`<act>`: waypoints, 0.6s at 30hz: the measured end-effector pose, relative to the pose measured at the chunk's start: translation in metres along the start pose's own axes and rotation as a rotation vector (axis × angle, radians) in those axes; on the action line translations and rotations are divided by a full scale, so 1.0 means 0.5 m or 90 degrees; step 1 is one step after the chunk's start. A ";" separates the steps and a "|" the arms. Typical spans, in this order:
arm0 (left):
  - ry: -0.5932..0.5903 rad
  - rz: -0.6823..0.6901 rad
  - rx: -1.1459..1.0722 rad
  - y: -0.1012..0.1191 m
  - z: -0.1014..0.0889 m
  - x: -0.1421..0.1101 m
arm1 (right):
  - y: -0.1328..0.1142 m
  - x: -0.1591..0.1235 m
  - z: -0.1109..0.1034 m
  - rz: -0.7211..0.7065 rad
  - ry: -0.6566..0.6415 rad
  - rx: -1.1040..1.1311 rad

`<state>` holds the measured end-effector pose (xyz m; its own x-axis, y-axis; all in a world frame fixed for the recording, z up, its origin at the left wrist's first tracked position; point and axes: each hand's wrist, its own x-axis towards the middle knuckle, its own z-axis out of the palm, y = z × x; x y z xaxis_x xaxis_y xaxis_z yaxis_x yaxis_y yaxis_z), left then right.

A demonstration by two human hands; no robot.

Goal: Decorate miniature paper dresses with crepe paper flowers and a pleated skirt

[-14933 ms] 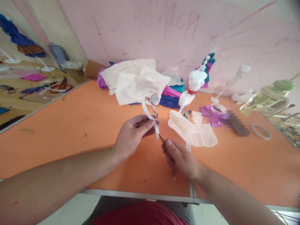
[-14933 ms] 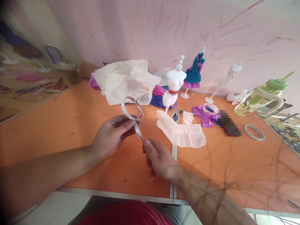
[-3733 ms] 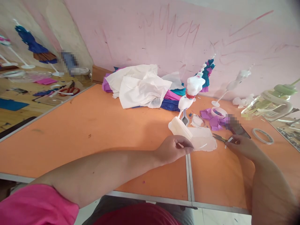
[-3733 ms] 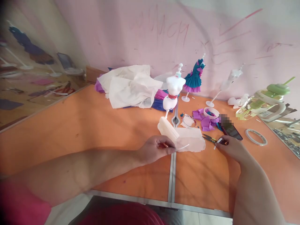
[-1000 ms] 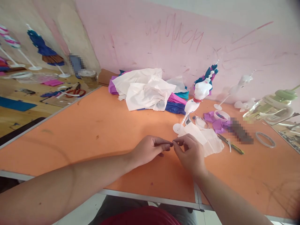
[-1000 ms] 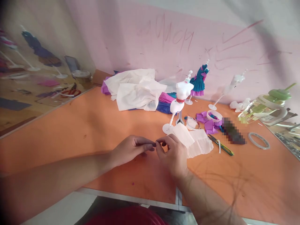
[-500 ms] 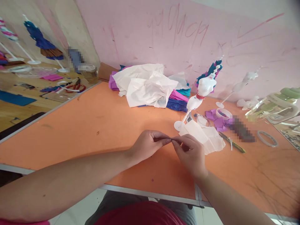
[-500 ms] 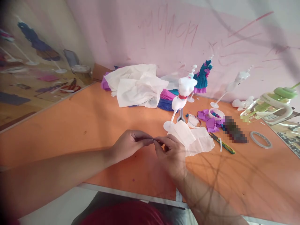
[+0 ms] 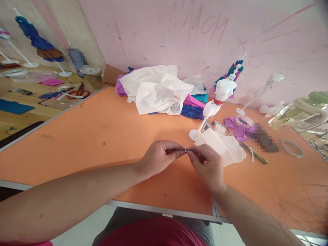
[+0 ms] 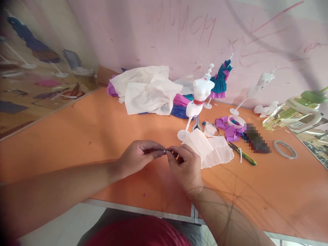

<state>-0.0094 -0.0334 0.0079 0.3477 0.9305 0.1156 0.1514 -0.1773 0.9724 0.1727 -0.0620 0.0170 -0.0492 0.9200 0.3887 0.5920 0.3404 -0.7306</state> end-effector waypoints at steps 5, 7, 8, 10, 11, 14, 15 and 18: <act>0.003 -0.024 -0.025 -0.003 0.001 0.001 | 0.005 -0.004 0.005 -0.027 0.000 0.004; -0.004 -0.047 -0.041 -0.005 -0.001 0.003 | 0.009 -0.005 0.007 -0.048 0.001 -0.007; -0.007 -0.060 -0.047 -0.006 -0.002 0.003 | 0.010 -0.006 0.007 -0.058 0.001 -0.015; -0.011 -0.084 -0.054 -0.007 -0.005 0.004 | 0.013 -0.007 0.007 -0.075 0.000 -0.030; -0.014 -0.092 -0.057 -0.007 -0.006 0.004 | 0.014 -0.007 0.007 -0.084 0.000 -0.038; -0.025 -0.100 -0.050 -0.006 -0.008 0.003 | 0.015 -0.010 0.005 -0.108 0.006 -0.049; -0.028 -0.100 -0.045 -0.005 -0.009 0.003 | 0.016 -0.011 0.005 -0.113 0.006 -0.051; -0.035 -0.099 -0.041 -0.006 -0.009 0.004 | 0.018 -0.013 0.006 -0.116 0.006 -0.065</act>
<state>-0.0131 -0.0298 0.0062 0.3746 0.9260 -0.0464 0.1482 -0.0104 0.9889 0.1761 -0.0643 0.0063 -0.1560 0.8430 0.5148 0.6520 0.4793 -0.5874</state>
